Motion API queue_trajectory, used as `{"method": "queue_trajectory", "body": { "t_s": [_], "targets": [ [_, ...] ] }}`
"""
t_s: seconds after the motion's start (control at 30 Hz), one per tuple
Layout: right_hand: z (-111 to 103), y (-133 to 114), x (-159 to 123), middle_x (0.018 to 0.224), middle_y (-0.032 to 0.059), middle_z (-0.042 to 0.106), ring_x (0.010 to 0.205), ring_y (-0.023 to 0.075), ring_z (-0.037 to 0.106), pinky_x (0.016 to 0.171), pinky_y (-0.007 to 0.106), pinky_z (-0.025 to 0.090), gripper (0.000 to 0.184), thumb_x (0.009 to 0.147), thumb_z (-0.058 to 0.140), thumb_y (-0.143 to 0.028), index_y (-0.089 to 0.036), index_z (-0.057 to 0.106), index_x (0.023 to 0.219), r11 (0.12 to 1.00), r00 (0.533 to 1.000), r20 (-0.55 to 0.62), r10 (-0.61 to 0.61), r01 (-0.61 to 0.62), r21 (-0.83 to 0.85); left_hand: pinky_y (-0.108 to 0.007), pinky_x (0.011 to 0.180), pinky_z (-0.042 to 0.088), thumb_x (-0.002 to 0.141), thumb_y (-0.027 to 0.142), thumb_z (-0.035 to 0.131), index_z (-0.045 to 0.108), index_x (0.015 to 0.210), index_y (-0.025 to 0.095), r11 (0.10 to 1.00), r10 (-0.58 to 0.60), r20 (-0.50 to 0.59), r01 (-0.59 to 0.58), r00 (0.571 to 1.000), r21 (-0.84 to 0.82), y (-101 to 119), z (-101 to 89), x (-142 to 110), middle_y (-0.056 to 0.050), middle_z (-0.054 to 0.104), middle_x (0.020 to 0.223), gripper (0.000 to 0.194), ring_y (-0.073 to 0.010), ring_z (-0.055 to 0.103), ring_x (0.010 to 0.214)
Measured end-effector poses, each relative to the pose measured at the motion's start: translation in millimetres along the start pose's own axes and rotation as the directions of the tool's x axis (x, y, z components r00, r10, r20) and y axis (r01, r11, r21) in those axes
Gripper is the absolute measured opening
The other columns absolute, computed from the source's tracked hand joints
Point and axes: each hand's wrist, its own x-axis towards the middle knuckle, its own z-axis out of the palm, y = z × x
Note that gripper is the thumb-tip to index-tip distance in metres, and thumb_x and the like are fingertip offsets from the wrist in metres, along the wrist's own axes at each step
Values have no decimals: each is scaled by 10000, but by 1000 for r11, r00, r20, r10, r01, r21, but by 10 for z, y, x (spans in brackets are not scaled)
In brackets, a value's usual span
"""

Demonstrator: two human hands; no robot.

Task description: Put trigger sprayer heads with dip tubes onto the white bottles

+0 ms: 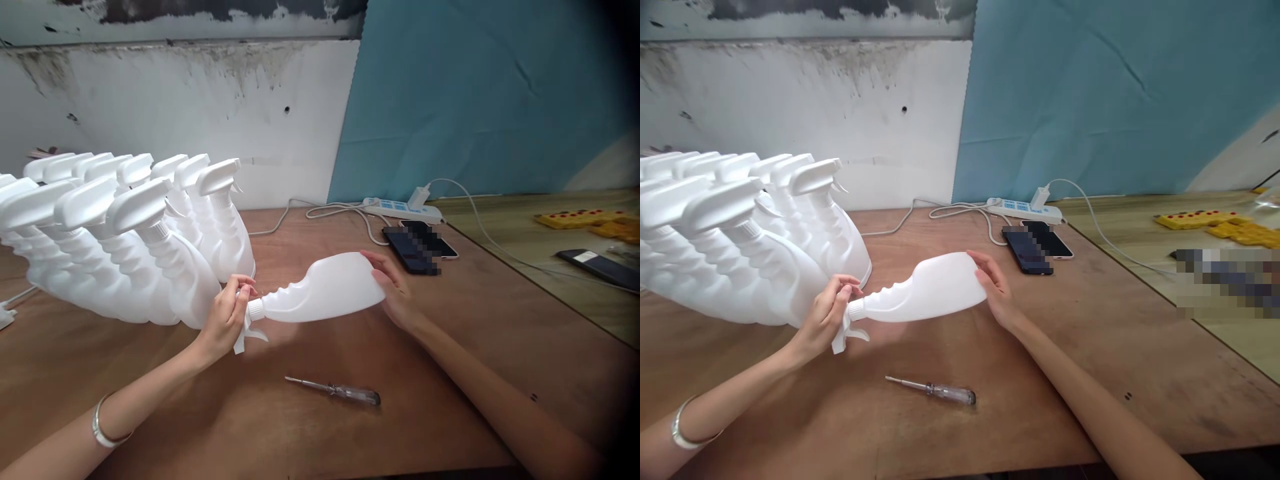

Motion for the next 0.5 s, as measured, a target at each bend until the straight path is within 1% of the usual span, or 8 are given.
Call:
{"method": "queue_trajectory", "body": {
  "t_s": [0.1,0.2,0.27,0.33,0.4,0.43,0.5],
  "targets": [
    [-85,-14,-71,1228,34,523,1128,202,481,931,360,391,346,816,482,-429,-285,498,1131,995,993,-64,-98,96,-32,-269,628,404,880,339,274,466,928,192,999,46,-3,-46,999,24,140,-8,40,-12,593,763,247,-165,561,662],
    [-170,-47,-189,1269,38,492,1177,212,445,969,387,363,379,816,488,-423,-298,465,1173,985,981,-94,-169,165,-52,-253,558,398,866,296,277,463,925,189,996,89,7,-89,996,18,282,-14,68,5,583,711,223,-142,544,554],
    [-232,-72,-268,1294,31,469,1202,208,423,987,394,346,397,826,477,-409,-318,430,1209,978,973,-114,-202,195,-69,-241,524,392,855,265,279,467,912,187,992,126,24,-126,992,11,367,-15,93,15,571,673,212,-129,532,503],
    [-297,-114,-320,1304,27,460,1208,210,418,991,402,342,408,836,461,-405,-328,406,1233,975,970,-122,-208,196,-108,-232,521,389,840,229,284,474,888,182,980,195,24,-196,980,37,450,-21,124,22,554,637,201,-117,518,478],
    [-350,-210,-324,1290,41,472,1188,223,437,984,422,346,415,843,440,-416,-312,403,1243,969,974,-95,-206,189,-160,-225,529,384,813,192,307,476,886,171,944,312,6,-311,950,107,548,-43,153,24,544,629,186,-106,497,469],
    [-362,-293,-305,1277,50,481,1180,230,444,987,433,341,408,846,431,-424,-297,419,1233,959,971,-77,-226,207,-195,-222,527,380,801,181,319,472,903,163,912,385,12,-382,923,150,609,-60,165,25,541,630,185,-98,480,459],
    [-338,-538,-236,1269,58,481,1187,237,430,1013,448,303,377,845,432,-434,-271,478,1182,915,952,-22,-305,286,-285,-214,515,367,800,181,332,462,943,150,809,538,71,-538,840,236,769,-107,186,29,533,620,196,-86,442,438]
  ]
}}
